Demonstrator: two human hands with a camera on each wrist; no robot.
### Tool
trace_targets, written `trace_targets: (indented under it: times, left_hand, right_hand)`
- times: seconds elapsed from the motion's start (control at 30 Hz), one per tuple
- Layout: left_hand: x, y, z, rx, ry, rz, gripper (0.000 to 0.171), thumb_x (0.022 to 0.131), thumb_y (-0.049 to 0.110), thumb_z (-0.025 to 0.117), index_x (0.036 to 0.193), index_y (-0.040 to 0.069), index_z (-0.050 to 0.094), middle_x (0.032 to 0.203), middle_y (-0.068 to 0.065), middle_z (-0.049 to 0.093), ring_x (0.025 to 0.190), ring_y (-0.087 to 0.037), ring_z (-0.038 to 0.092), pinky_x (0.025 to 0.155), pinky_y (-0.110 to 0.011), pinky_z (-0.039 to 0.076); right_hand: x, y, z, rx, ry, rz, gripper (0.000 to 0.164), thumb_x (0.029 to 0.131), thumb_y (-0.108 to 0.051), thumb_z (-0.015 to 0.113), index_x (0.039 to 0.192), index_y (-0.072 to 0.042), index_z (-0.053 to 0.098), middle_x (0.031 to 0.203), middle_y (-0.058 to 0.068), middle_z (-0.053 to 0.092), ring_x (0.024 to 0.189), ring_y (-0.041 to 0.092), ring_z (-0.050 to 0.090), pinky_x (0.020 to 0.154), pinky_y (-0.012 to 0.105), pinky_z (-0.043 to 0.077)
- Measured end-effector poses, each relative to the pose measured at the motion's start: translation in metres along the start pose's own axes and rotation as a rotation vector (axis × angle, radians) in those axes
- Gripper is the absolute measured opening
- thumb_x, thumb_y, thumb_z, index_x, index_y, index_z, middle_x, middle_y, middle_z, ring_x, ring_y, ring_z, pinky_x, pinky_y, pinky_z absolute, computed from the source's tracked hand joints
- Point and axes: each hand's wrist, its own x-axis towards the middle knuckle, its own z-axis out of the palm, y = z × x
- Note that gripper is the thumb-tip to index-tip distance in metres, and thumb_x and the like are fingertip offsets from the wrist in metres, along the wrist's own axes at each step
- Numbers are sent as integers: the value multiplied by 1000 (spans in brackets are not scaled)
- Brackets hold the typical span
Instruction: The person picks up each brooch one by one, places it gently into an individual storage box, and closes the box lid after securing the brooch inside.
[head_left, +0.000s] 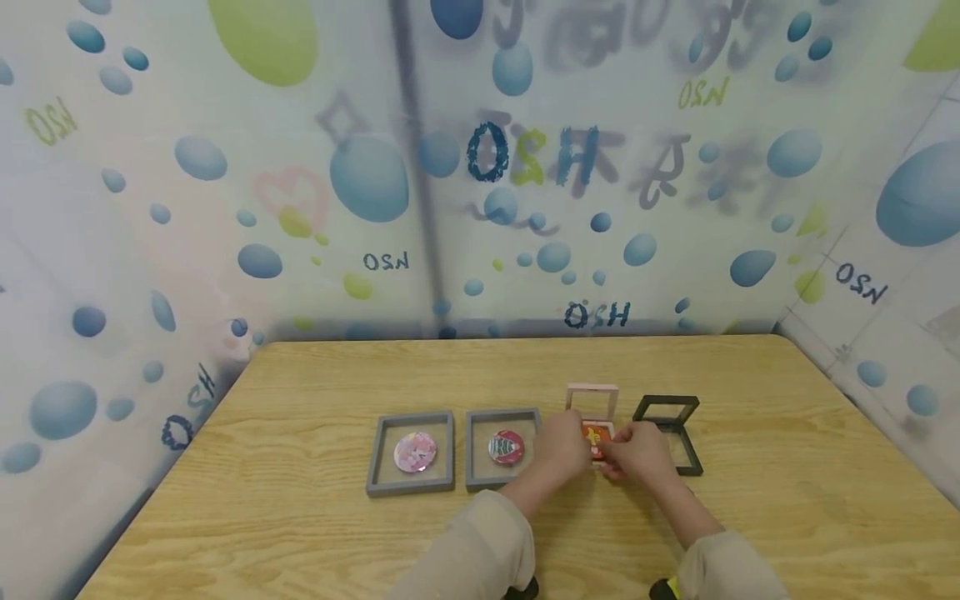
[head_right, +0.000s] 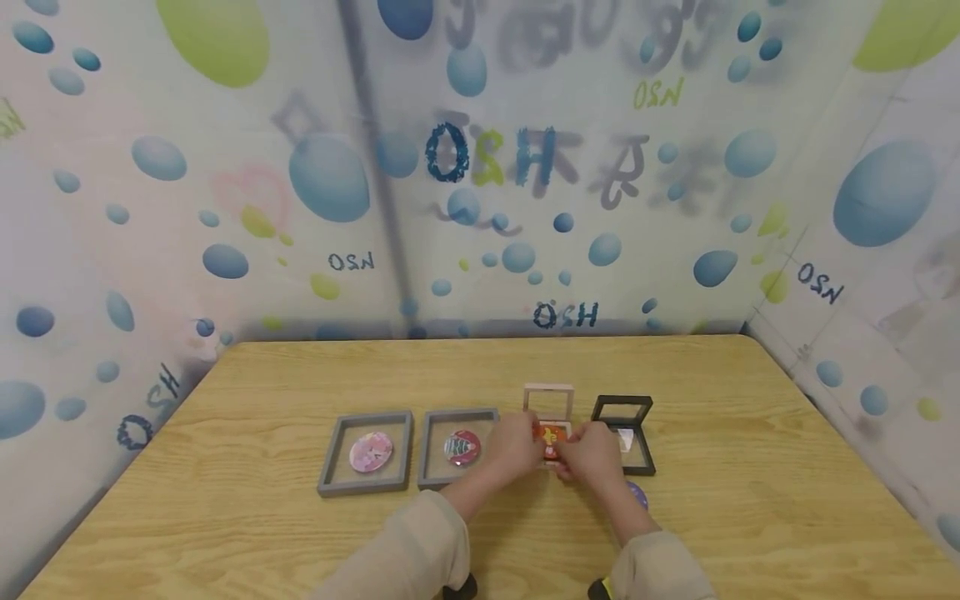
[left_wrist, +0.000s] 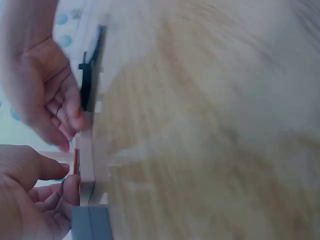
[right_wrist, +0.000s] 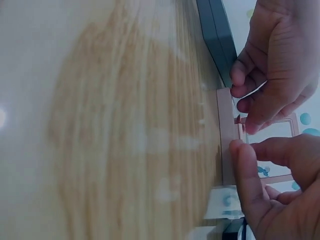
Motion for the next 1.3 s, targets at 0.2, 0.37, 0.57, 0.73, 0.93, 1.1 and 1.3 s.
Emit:
trace_targets:
  times: [0.2,0.37,0.57,0.73,0.93,1.1,1.3]
  left_hand:
    - [5,-6,-8,-158,100,3,8,72,5,57,80,1,55,63,-12,62,46,-14,48,39,-24,41]
    - [9,-11,-16,-184,145,0,37,73,4,54,109,2,48,64,-14,63,44,-15,47,38,-25,38]
    - [10,-16,-20,-238,83,32,46,77,3,49,123,6,44,70,-13,64,40,-10,40,36,-21,31]
    - [12,-19,-19,-263,111,107,32,86,8,46,118,2,50,73,-14,65,41,-7,40,37,-18,32]
    - [13,-21,-19,-362,99,143,33,90,26,44,108,1,56,74,-14,67,49,-6,48,40,-19,39]
    - [11,-20,-20,-390,75,106,42,90,42,41,95,4,60,71,-11,66,50,-7,48,41,-21,40]
    - [5,-15,-23,-424,56,31,35,86,38,51,84,4,59,63,-8,59,45,-8,43,38,-20,34]
  right_hand:
    - [-6,4,-7,-150,26,-39,22,74,-17,63,68,3,55,50,7,61,44,14,56,41,22,42]
    - [-12,6,-8,-200,-10,-32,31,72,-20,67,82,6,53,61,10,60,50,13,53,45,26,43]
    - [-16,7,-4,-187,-30,-35,25,62,-10,70,76,4,54,51,4,56,45,12,50,41,24,42]
    - [-16,7,-3,-158,-16,-43,24,59,-4,71,75,4,55,49,4,57,43,11,51,39,22,44]
    - [-16,8,-3,-134,-23,-23,25,63,-4,71,77,5,54,52,7,59,44,12,54,40,23,47]
    - [-16,9,-4,-134,-27,-15,25,65,-6,71,80,5,53,55,8,60,45,12,55,41,24,49]
    - [-16,10,-3,-124,-26,-22,25,65,-5,70,79,6,53,56,9,60,45,13,55,41,25,50]
